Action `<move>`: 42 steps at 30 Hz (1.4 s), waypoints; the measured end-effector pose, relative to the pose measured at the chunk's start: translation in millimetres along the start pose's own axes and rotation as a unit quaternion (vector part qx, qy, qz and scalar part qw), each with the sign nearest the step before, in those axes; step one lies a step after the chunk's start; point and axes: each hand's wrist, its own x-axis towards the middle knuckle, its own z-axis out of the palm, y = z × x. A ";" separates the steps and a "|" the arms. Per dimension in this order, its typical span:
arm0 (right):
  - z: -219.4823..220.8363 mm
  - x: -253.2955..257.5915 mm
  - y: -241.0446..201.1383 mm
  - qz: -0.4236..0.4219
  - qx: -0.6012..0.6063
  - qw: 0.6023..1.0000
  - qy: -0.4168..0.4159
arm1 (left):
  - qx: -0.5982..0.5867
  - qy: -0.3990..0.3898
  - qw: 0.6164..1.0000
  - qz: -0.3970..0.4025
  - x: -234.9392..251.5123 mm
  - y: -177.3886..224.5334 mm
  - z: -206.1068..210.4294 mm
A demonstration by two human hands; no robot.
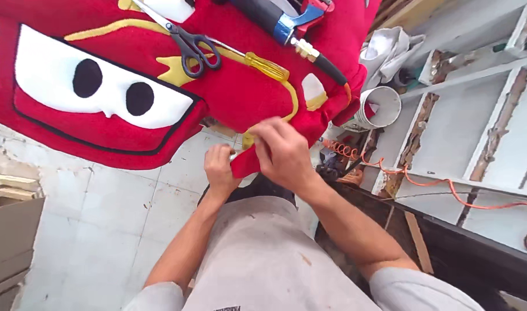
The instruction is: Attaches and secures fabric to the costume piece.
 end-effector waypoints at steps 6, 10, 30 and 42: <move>46.6 -73.0 -7.9 0.286 -0.134 0.925 -0.212 | 0.056 -0.040 0.997 0.043 24.2 -1.3 37.0; 67.3 -82.7 -26.1 0.298 -0.017 0.953 0.042 | 0.063 -0.008 0.991 0.116 31.7 -7.0 42.6; 18.5 -49.6 10.6 0.035 -0.294 0.955 -0.036 | 0.083 -0.083 0.973 0.197 41.3 -14.8 30.5; 104.9 -57.0 -71.0 0.219 0.103 0.962 0.130 | -0.073 -0.081 0.992 0.062 -1.9 -40.2 63.6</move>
